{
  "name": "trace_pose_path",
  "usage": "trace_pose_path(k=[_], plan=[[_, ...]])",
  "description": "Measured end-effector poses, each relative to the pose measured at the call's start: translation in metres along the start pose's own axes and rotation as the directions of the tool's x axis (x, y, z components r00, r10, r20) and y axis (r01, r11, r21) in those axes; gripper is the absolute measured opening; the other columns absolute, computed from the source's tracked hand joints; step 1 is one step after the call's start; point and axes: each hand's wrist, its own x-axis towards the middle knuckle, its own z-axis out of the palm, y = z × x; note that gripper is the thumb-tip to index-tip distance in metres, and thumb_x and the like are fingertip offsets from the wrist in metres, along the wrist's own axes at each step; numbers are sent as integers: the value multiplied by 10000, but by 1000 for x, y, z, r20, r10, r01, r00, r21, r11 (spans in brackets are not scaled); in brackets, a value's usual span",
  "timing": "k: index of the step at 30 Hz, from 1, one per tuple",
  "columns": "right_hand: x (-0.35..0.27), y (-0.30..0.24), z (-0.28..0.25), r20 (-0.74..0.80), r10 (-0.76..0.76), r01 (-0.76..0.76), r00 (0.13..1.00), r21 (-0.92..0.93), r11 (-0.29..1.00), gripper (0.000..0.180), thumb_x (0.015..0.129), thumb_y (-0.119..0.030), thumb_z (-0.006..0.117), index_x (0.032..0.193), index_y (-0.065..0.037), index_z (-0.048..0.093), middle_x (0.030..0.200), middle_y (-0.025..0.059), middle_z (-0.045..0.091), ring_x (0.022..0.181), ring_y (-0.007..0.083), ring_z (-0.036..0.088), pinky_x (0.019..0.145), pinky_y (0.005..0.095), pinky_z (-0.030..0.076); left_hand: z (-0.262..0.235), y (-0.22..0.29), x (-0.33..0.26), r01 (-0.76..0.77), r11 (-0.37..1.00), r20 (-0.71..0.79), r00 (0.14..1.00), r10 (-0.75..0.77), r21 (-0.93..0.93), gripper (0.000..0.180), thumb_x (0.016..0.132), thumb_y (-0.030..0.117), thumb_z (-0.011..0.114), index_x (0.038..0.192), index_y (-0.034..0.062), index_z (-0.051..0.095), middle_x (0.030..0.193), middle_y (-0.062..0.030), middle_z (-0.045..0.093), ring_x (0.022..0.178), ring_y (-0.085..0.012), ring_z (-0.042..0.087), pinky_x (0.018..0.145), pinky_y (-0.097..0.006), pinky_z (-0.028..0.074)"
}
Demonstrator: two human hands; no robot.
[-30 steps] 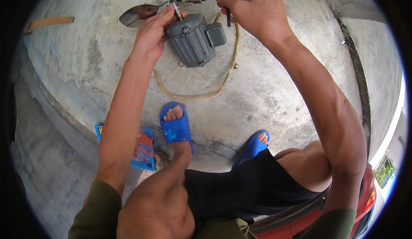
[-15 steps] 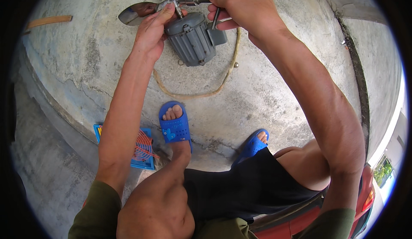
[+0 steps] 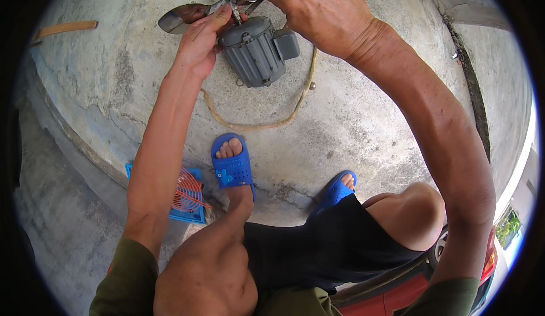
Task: The person unpacks a motor and fan blades from a plastic bag, then sits on the floor to assemble them. They attach the blades to the motor shaft and tighten the connection using a wrench.
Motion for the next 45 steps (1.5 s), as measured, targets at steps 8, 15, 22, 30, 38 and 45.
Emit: trace_pose_path(k=[8, 15, 22, 30, 38, 45], plan=[[-19, -1, -2, 210, 641, -662, 739, 408, 629, 163, 890, -128, 787, 1039, -63, 794, 941, 89, 767, 861, 232, 738, 709, 337, 602, 0, -2, -1, 15, 1000, -12, 1000, -15, -11, 364, 1086, 459, 662, 1152, 137, 820, 1170, 43, 787, 1165, -99, 628, 1033, -405, 415], [-16, -14, 9, 478, 794, -808, 377, 588, 30, 224, 1028, -236, 761, 1049, -18, 807, 917, 77, 798, 859, 136, 763, 758, 280, 638, 1, -3, -1, 25, 999, -24, 999, -25, -21, 380, 1080, 470, 668, 1155, 131, 823, 1151, 43, 793, 1164, -98, 627, 1027, -401, 418], [-12, -17, 6, 602, 744, -722, 289, 647, -243, 204, 1023, -159, 732, 1016, 41, 768, 910, 107, 787, 812, 154, 759, 733, 284, 651, 0, -2, -1, 12, 1000, -14, 1000, -12, -22, 340, 1064, 462, 697, 1174, 161, 811, 1140, 51, 800, 1139, -80, 638, 992, -405, 418], [-6, -19, 7, 529, 777, -821, 340, 570, -29, 160, 1040, -158, 720, 1039, -7, 774, 919, 57, 788, 812, 115, 746, 724, 263, 622, 2, -1, -4, 14, 1000, -19, 1000, -14, -12, 287, 1068, 430, 696, 1201, 194, 791, 1138, 64, 804, 1140, -70, 637, 973, -400, 408], [-25, 6, 13, -46, 201, -201, 978, 12, 980, 124, 946, -107, 787, 1065, -72, 801, 877, 25, 769, 806, 189, 756, 707, 298, 614, -2, -3, 0, 11, 1000, 13, 1000, -11, -20, 335, 1065, 459, 697, 1225, 180, 788, 1166, 54, 800, 1163, -80, 641, 993, -411, 415], [-48, 7, 19, -75, 131, -132, 988, 1, 991, 169, 920, -54, 784, 1085, -83, 806, 994, 45, 777, 909, 225, 750, 746, 319, 617, -3, -4, 1, 12, 1000, 3, 1000, -12, -9, 361, 1058, 476, 701, 1222, 168, 795, 1184, 47, 802, 1182, -84, 643, 990, -406, 414]])
